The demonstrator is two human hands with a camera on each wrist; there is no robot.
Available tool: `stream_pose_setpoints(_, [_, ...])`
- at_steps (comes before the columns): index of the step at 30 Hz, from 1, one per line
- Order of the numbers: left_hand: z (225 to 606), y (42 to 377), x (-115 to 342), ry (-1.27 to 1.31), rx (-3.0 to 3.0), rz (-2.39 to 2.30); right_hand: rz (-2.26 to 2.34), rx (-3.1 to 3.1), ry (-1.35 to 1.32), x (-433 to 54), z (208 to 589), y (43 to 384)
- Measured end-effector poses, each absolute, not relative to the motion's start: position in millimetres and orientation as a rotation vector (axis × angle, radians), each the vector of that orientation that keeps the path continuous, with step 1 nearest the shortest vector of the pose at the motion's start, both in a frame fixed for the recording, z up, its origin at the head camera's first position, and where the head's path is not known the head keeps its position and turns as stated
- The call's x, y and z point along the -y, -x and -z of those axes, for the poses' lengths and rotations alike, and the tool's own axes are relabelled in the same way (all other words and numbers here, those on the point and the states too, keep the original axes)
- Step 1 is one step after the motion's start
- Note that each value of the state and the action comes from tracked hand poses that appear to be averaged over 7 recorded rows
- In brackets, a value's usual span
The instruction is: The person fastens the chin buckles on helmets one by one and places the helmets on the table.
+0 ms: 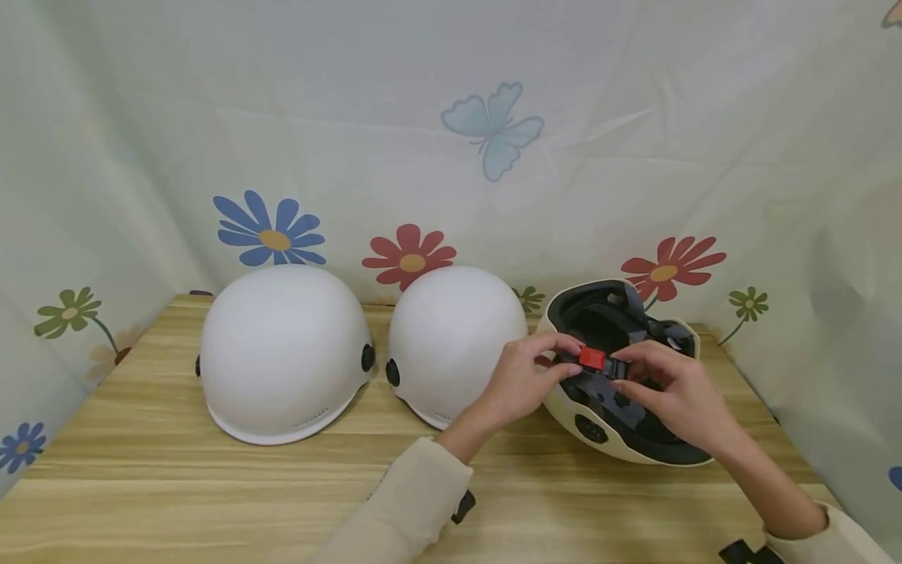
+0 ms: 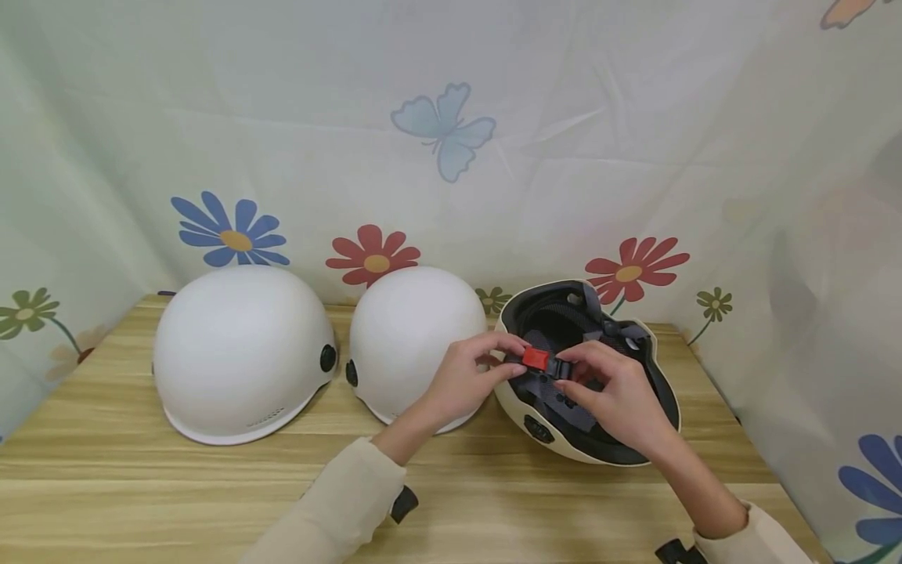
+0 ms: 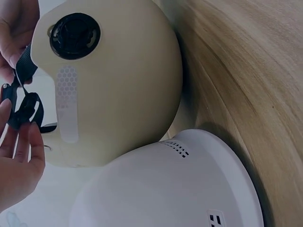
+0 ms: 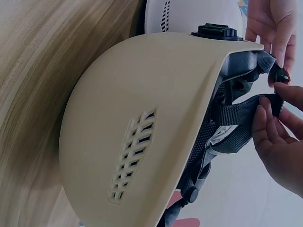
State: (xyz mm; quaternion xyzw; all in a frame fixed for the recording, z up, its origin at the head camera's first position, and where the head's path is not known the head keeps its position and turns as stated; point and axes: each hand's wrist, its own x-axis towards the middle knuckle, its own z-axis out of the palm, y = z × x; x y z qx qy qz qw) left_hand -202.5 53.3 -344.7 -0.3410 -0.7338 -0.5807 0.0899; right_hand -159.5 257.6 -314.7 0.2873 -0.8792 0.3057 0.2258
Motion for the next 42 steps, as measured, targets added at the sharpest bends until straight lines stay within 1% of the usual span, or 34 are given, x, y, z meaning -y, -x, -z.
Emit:
stream_pose_setpoints(8, [348.7, 202.2, -53.0, 0.986, 2.166, 1.785, -0.798, 2.392, -0.812, -256.6, 317.5, 160.3])
stream_pose_setpoints(14, [349.5, 202.2, -53.1, 0.992, 2.141, 1.837, -0.775, 2.391, -0.776, -253.2, 316.5, 159.3])
stream_pose_setpoints(33, [347.0, 198.2, -55.5, 1.025, 2.191, 1.721, -0.775, 2.418, -0.756, -247.5, 315.7, 157.0])
stream_pose_setpoints(42, [350.7, 200.6, -53.6, 1.010, 2.195, 1.856, -0.832, 2.442, -0.739, -253.4, 318.9, 155.7])
